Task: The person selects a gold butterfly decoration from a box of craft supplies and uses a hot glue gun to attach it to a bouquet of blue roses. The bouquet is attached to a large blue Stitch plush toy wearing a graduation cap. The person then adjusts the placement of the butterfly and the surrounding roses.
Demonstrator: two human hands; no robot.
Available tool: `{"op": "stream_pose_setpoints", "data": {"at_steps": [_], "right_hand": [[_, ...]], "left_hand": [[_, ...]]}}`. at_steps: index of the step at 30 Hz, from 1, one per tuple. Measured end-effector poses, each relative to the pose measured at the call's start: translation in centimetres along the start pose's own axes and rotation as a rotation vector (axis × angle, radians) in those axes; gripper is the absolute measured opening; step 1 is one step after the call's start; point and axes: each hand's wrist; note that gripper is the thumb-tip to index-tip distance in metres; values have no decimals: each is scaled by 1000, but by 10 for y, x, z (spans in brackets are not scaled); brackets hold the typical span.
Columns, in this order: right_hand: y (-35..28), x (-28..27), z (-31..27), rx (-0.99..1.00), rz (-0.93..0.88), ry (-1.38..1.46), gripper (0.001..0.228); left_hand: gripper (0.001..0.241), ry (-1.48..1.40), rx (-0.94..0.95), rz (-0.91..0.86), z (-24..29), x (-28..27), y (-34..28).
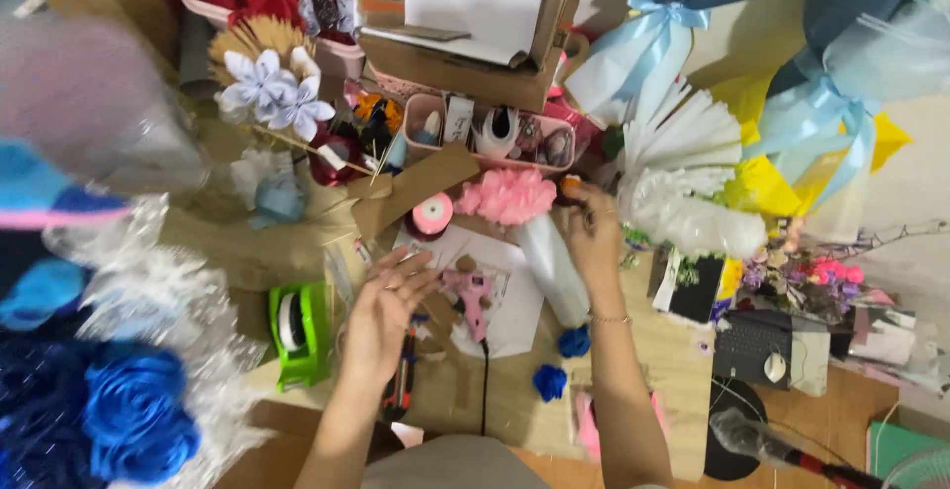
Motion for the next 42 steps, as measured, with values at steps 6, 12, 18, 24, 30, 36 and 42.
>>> {"op": "stream_pose_setpoints", "data": {"at_steps": [6, 12, 18, 24, 30, 36, 42], "right_hand": [[102, 78, 107, 323, -57, 45, 57], [133, 126, 174, 306, 81, -236, 15], [137, 60, 68, 335, 257, 54, 20], [105, 32, -2, 653, 190, 663, 10], [75, 16, -23, 625, -62, 1002, 10], [67, 1, -50, 529, -212, 1066, 13], [62, -13, -65, 333, -346, 977, 23]], "left_hand": [[23, 107, 186, 337, -25, -20, 37], [22, 252, 183, 342, -37, -13, 47], [20, 434, 230, 305, -37, 0, 70], [26, 616, 271, 155, -54, 28, 113], [61, 520, 144, -224, -88, 53, 144], [16, 504, 130, -135, -82, 74, 149], [18, 729, 266, -119, -80, 76, 147]]}}
Point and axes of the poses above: each hand's wrist, its own y-axis towards the middle knuckle, its own x-axis out of the palm, z = x × y, and after that the axes turned 10 degrees about x, right-handed
